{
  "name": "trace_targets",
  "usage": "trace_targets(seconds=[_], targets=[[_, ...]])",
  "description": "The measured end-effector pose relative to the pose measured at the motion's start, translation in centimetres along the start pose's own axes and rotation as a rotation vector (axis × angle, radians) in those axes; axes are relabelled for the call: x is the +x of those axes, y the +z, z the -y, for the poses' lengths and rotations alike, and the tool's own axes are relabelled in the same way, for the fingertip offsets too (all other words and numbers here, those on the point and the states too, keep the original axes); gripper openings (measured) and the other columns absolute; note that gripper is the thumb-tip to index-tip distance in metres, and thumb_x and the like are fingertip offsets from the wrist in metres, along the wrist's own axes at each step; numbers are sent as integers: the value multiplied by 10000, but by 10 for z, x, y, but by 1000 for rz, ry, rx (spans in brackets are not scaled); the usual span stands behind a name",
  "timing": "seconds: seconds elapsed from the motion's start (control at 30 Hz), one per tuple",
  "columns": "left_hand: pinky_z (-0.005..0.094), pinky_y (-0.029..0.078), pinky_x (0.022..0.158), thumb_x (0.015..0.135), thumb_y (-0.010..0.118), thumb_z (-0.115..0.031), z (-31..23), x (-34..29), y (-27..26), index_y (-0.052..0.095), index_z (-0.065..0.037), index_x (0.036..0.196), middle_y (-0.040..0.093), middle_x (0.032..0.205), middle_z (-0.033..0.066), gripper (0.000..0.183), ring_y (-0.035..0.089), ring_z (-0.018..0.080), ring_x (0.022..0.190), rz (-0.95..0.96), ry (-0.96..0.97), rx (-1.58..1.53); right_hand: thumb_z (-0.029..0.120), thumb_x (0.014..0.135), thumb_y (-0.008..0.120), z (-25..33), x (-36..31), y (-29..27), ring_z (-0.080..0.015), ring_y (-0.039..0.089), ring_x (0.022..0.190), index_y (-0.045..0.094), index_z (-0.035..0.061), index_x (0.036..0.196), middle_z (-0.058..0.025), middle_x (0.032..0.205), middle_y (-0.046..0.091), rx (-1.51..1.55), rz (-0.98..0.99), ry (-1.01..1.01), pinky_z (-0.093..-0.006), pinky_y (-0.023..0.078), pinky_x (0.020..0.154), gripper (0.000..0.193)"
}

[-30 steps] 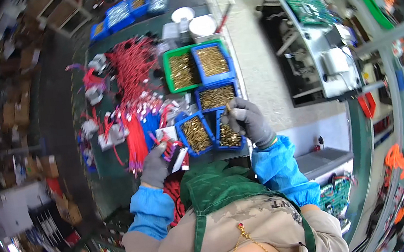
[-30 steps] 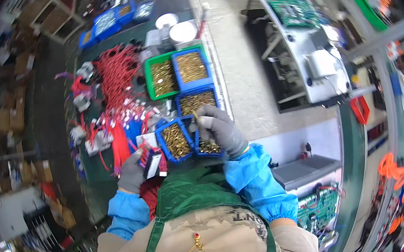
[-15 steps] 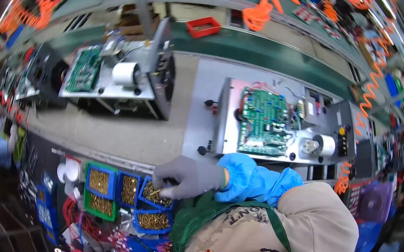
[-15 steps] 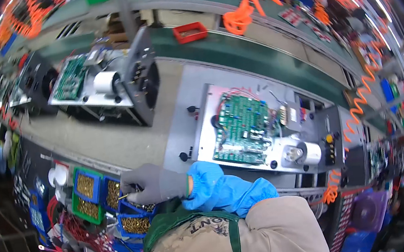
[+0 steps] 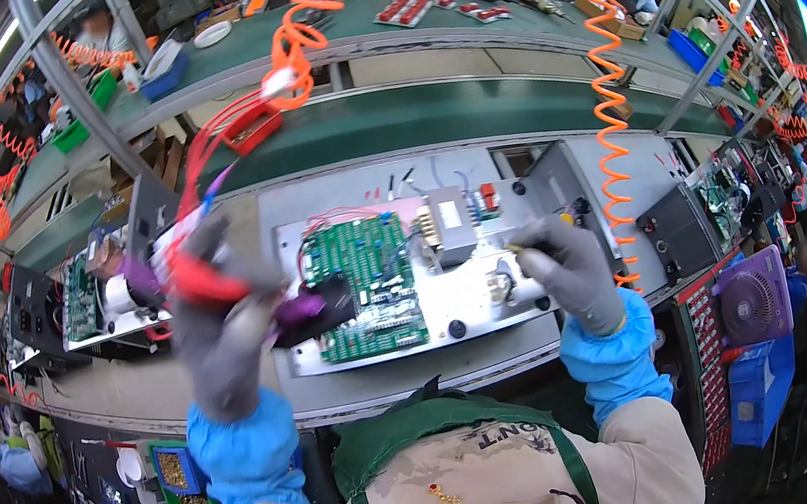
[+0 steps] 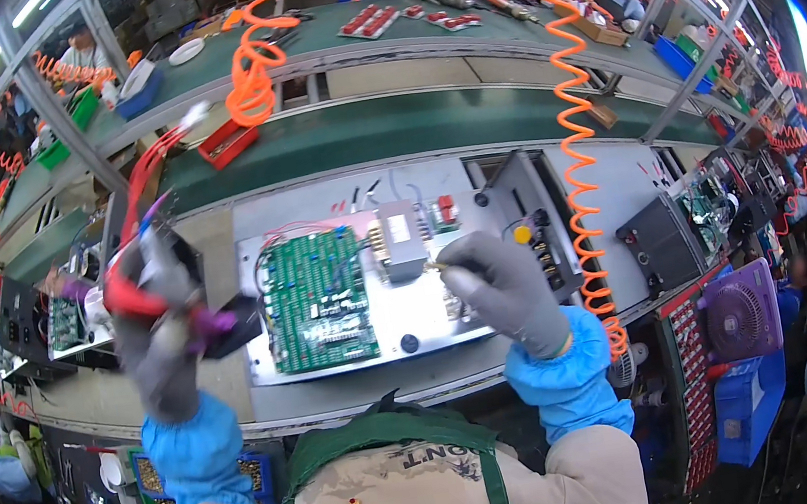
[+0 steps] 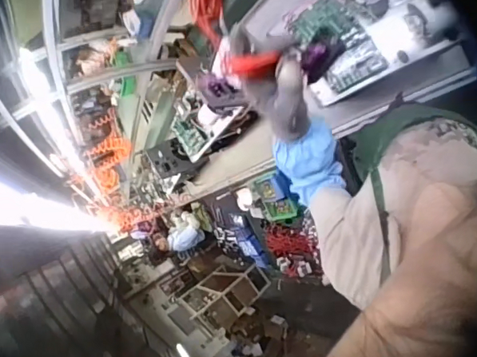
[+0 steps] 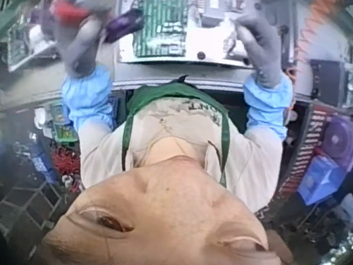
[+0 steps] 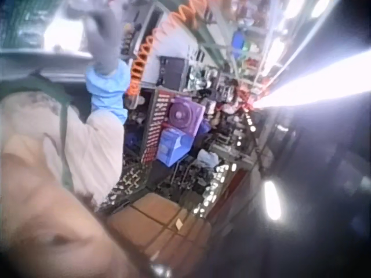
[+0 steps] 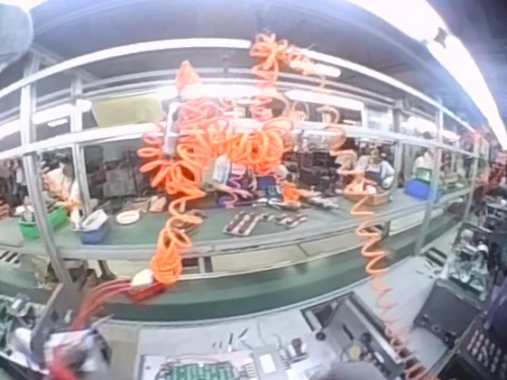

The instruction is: The person assembles an electronic device on a workbench, connecting wires to a circuit board and securing components with a power drill. They handle red and purple wires, a small white box, and a red switch, using pliers and a drill to complete the assembly.

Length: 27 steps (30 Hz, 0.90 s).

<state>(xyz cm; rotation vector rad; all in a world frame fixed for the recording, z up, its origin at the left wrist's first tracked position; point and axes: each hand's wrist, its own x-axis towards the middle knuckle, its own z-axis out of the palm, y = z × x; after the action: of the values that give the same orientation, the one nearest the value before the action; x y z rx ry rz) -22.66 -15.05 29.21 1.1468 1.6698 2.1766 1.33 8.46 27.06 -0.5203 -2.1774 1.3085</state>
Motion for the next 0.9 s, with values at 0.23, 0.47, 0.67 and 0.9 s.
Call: trace_targets(seconds=[0.23,0.47,0.67,0.9], targets=[[365,359,1009,824,608,-151,39,58,165,343,43,1348,649,1022,101,618,550,195,1082,415,-156,-204,28,714,687,10,37,-101,-124,510,558,670,51,837,-25,667,535,-500,-124,-330,-264,394,516,126],[347,349,1026,828,522,2,57,56,228,424,-16,1296,592,1166,132,478,535,197,1118,571,-119,-73,134,709,598,11,64,-126,-203,584,743,610,117,872,-32,768,538,-1194,224,-717,-338,478,583,165],[338,397,986,814,498,32,61,54,235,271,2,1406,624,1081,111,634,554,164,1063,536,-29,56,153,693,618,6,75,-125,-205,576,738,598,127,889,-19,782,533,-1273,407,-795,-346,474,560,199],[353,309,1056,812,512,-71,63,61,227,354,22,1324,616,1023,70,543,541,165,1050,487,-126,-53,44,778,518,-16,87,-127,-150,582,735,603,71,999,-2,816,550,-312,218,-233,-327,476,596,238]])
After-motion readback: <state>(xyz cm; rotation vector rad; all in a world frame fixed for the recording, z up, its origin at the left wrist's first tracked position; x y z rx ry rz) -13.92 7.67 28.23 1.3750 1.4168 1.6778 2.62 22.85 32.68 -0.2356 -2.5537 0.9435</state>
